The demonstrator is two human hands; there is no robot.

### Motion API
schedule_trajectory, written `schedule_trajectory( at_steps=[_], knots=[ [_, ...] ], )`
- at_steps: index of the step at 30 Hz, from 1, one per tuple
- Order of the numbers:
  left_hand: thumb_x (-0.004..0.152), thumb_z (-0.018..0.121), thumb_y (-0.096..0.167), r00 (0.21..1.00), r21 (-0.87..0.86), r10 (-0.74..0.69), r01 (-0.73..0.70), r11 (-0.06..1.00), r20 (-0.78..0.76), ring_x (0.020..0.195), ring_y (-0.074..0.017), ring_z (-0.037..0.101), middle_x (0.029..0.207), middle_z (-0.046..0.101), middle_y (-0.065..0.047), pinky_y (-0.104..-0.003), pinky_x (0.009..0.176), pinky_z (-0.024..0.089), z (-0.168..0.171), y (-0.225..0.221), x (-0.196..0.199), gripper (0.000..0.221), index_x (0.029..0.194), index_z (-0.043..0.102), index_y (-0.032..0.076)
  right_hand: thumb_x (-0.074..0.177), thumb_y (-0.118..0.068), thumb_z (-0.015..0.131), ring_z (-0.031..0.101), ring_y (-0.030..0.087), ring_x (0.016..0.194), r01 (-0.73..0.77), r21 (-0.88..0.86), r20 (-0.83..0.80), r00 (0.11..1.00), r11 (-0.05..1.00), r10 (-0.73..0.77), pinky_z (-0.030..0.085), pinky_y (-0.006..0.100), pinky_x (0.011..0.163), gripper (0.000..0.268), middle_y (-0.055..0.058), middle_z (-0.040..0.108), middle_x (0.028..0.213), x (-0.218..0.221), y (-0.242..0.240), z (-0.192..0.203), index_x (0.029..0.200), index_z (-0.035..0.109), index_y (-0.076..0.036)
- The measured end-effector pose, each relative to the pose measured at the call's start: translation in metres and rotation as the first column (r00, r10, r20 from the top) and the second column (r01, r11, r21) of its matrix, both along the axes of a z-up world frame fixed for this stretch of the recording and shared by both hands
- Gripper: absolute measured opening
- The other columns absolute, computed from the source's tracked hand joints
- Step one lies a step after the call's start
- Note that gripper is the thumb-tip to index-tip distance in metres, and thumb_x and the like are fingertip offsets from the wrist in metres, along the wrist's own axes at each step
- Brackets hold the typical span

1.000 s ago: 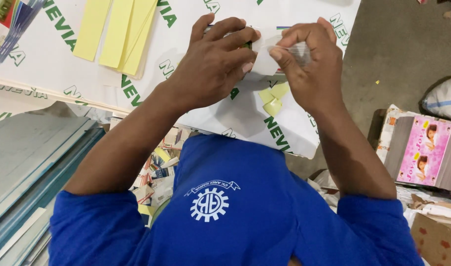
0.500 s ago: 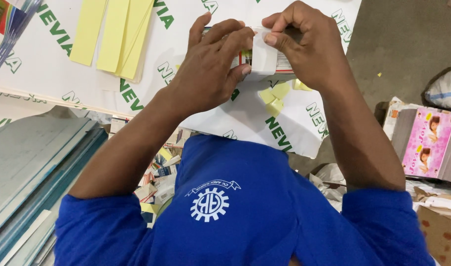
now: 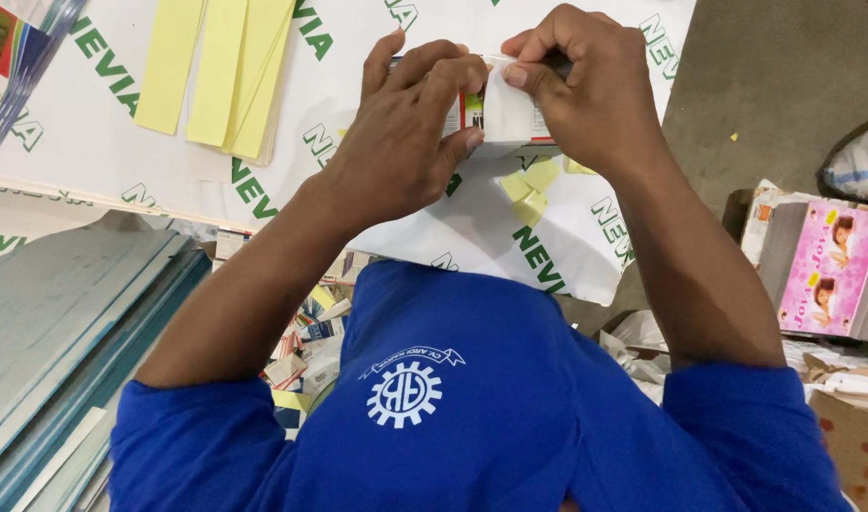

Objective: Manually pack and seal product boxes using paper strips at a production workbench.

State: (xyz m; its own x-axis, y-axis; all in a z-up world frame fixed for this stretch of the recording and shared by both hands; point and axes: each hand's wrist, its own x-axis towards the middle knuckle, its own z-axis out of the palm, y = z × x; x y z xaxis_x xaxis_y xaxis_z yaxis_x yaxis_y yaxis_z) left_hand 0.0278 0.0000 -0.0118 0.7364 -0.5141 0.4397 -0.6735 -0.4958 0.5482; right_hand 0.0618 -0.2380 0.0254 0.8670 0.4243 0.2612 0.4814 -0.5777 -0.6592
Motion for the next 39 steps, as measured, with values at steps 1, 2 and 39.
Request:
schedule_trajectory(
  at_steps=[1, 2, 39],
  knots=[
    [0.103, 0.075, 0.017, 1.0, 0.0, -0.001, 0.001, 1.0, 0.0, 0.147, -0.0275, 0.043, 0.14, 0.06, -0.01, -0.056, 0.125, 0.012, 0.0, 0.0, 0.0, 0.046, 0.136, 0.044, 0.011, 0.105, 0.001, 0.077, 0.077, 0.018, 0.101, 0.001, 0.0, 0.0, 1.0, 1.0, -0.001, 0.065, 0.029, 0.084, 0.014, 0.015, 0.076, 0.112, 0.0, 0.001, 0.002, 0.1, 0.064, 0.0],
    [0.102, 0.075, 0.017, 1.0, -0.006, -0.002, 0.002, 1.0, -0.001, 0.147, -0.0279, 0.043, 0.14, 0.059, -0.01, -0.055, 0.125, 0.013, 0.0, 0.0, 0.0, 0.047, 0.137, 0.044, 0.01, 0.105, 0.001, 0.078, 0.077, 0.017, 0.099, 0.011, -0.012, 0.004, 1.0, 1.0, -0.011, 0.065, 0.029, 0.082, 0.015, 0.015, 0.076, 0.111, 0.0, 0.002, 0.003, 0.099, 0.064, 0.0],
    [0.086, 0.065, 0.004, 0.984, 0.041, -0.053, 0.047, 0.998, 0.167, 0.135, -0.0265, 0.047, 0.131, 0.057, -0.005, -0.054, 0.121, 0.023, 0.003, 0.002, 0.018, 0.021, 0.104, 0.075, 0.01, 0.115, -0.015, 0.073, 0.074, 0.017, 0.112, -0.069, 0.054, 0.079, 0.995, 0.996, 0.064, 0.021, 0.056, 0.133, 0.023, 0.004, 0.076, 0.129, -0.008, -0.016, -0.004, 0.102, 0.054, -0.01]
  ],
)
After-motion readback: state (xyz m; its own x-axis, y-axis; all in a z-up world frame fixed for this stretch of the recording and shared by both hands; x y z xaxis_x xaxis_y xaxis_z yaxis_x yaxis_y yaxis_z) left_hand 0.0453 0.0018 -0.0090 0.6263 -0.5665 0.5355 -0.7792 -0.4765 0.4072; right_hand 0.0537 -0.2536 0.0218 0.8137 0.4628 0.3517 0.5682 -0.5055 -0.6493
